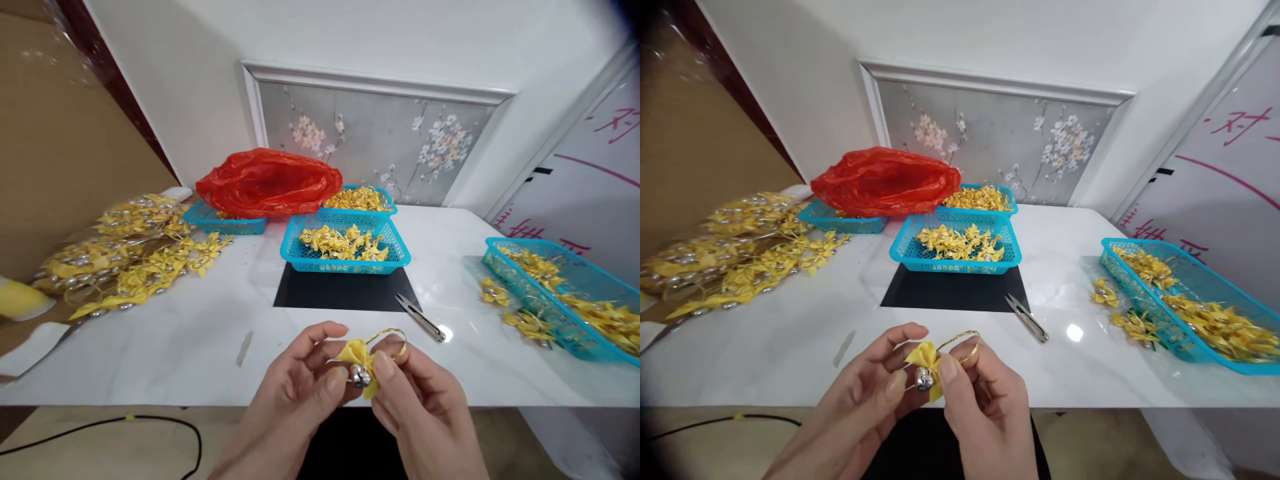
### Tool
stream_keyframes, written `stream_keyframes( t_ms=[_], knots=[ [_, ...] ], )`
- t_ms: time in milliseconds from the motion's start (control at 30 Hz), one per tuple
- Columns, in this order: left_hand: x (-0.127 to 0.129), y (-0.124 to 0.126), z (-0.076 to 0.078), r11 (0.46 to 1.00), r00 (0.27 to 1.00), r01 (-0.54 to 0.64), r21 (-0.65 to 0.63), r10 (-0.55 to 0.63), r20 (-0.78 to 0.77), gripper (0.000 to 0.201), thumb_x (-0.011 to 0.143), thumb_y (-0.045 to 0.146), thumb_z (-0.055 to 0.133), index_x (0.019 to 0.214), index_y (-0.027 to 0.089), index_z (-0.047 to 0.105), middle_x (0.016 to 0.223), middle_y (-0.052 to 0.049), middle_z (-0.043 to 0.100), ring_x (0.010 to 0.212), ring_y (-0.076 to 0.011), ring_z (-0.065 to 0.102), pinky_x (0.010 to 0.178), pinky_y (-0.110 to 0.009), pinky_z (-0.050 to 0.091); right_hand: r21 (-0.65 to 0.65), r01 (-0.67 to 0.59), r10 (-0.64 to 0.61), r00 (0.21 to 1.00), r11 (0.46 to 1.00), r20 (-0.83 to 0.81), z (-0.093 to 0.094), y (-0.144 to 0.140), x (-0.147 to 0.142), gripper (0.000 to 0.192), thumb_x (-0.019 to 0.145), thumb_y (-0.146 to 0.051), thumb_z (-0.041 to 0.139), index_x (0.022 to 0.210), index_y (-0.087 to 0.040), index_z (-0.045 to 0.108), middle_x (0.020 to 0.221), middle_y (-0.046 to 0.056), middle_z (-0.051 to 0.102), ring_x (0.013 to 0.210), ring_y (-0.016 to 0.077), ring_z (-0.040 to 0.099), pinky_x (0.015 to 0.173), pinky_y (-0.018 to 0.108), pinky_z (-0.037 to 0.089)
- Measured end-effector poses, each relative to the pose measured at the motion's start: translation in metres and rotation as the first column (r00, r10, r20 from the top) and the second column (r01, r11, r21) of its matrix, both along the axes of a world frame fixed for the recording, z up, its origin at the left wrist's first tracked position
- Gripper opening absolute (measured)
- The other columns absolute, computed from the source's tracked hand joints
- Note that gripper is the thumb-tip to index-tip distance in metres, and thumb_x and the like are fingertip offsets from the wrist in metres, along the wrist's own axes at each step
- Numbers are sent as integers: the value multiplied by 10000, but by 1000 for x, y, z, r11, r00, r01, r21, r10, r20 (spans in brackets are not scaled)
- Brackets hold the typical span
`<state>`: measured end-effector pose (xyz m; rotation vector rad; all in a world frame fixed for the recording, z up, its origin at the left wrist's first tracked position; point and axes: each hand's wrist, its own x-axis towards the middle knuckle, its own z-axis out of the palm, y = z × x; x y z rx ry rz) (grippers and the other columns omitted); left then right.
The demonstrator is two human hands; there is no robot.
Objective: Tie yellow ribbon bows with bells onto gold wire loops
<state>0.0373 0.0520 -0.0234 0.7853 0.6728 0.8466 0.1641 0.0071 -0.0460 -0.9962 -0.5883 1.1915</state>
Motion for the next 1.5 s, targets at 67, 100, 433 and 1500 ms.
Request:
stream_keyframes(
  t_ms=[67, 100, 433, 1500],
  knots=[
    [-1, -2, 3, 999, 999, -34, 40, 35, -26, 290, 798, 401, 791, 1058, 286, 737, 999, -4, 728, 917, -163, 664, 862, -252, 543, 31, 36, -38, 998, 999, 57, 2, -1, -1, 323, 841, -452, 728, 716, -182, 601, 715, -27, 452, 579, 73, 334, 504, 209, 257],
    [-1, -2, 4, 998, 998, -44, 50, 45, -36, 292, 790, 421, 792, 1044, 288, 740, 1017, -2, 727, 919, -164, 663, 851, -249, 542, 41, 40, -43, 996, 998, 74, 3, -1, -1, 324, 847, -448, 721, 707, -182, 599, 709, -29, 449, 578, 74, 327, 500, 208, 254],
    [5, -2, -1, 999, 997, -31, -35, 28, -73, 249, 718, 265, 864, 914, 214, 719, 813, 1, 682, 792, -133, 600, 738, -202, 473, -24, -21, 22, 998, 999, 60, 2, -2, -5, 401, 823, -510, 723, 672, -174, 567, 598, -51, 390, 535, 72, 254, 484, 207, 217],
    [5, -14, -12, 782, 834, -287, 554, 488, -257, 333, 729, 164, 815, 1001, 352, 776, 1200, -19, 686, 1107, -265, 621, 990, -320, 469, 49, 192, -197, 972, 980, 130, -3, -3, -4, 328, 832, -465, 729, 693, -198, 600, 670, -37, 416, 565, 81, 320, 512, 222, 271]
  ],
)
